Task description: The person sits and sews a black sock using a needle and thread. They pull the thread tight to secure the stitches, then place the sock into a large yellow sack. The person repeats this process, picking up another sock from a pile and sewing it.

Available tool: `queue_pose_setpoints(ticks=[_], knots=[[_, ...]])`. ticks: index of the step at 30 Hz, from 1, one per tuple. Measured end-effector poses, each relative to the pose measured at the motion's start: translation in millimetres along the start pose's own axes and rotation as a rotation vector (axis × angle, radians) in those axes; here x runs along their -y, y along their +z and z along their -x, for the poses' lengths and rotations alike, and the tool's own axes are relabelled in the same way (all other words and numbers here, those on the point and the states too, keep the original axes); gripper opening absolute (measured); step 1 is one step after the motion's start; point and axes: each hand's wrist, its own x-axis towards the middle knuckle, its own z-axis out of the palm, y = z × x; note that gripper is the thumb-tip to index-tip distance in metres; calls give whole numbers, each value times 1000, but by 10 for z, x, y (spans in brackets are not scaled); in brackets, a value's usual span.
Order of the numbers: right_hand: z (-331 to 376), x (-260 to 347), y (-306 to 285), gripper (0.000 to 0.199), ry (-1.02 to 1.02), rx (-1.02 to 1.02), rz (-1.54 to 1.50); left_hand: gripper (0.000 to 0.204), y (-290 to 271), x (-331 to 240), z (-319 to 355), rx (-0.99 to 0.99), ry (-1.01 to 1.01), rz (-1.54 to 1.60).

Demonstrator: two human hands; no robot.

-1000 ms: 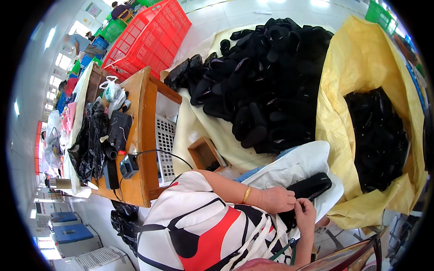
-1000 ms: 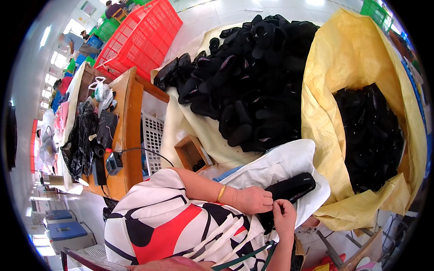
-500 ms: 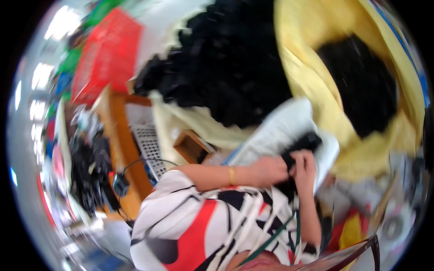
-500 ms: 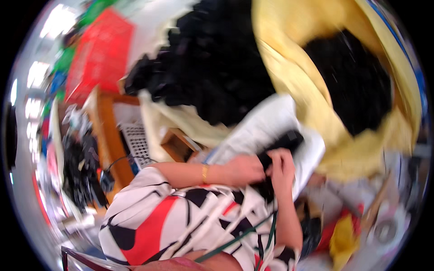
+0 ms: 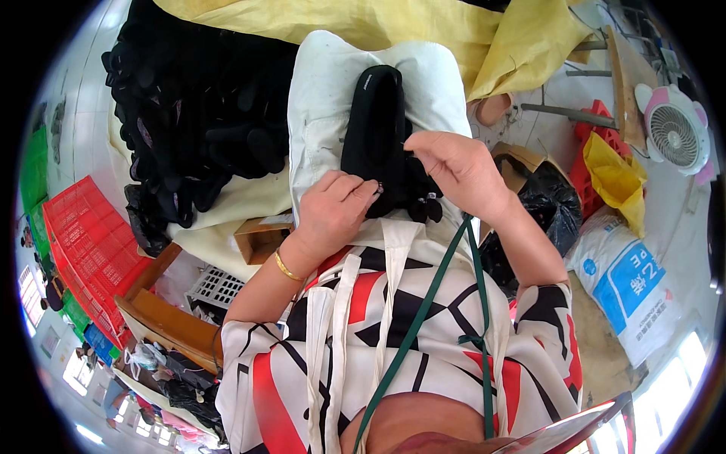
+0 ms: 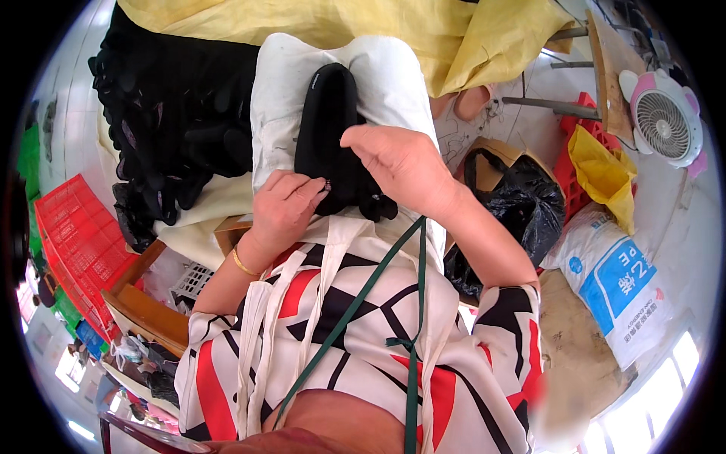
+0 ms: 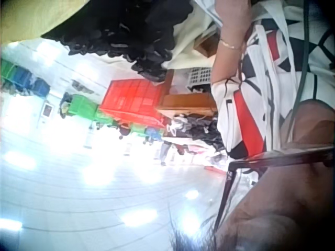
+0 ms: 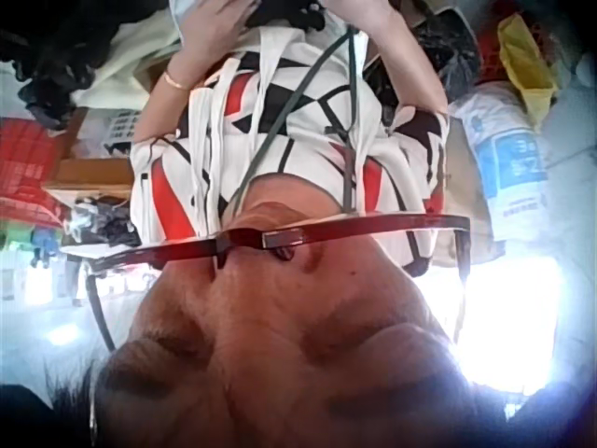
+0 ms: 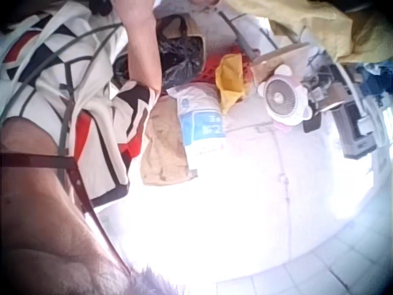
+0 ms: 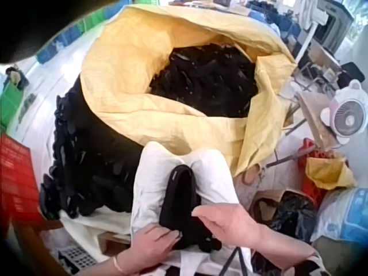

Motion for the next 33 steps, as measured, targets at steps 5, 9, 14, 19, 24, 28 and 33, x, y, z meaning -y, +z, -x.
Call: queue_pose_setpoints(ticks=[5, 9, 14, 19, 24, 28, 33], knots=[[-73, -122, -106, 17, -337, 175, 582, 28, -53, 15, -58, 50, -8, 8], [-205, -156, -150, 21, -489, 211, 558, 25, -63, 40, -114, 83, -55, 35], [-558, -296, -242, 27, -707, 9, 613, 21, -73, 123, -157, 155, -123, 110], [-541, -542, -64, 25, -343, -164, 577, 19, -81, 153, -183, 203, -215, 129], [-335, -521, -172, 21, -57, -127, 254, 38, -226, 64, 28, 192, -708, 277], [-193, -475, -159, 13, 122, -186, -25, 46, -92, 72, 196, 385, -990, 456], [-74, -243, -190, 12, 30, -173, -15, 27, 10, 28, 246, 92, -1087, 808]])
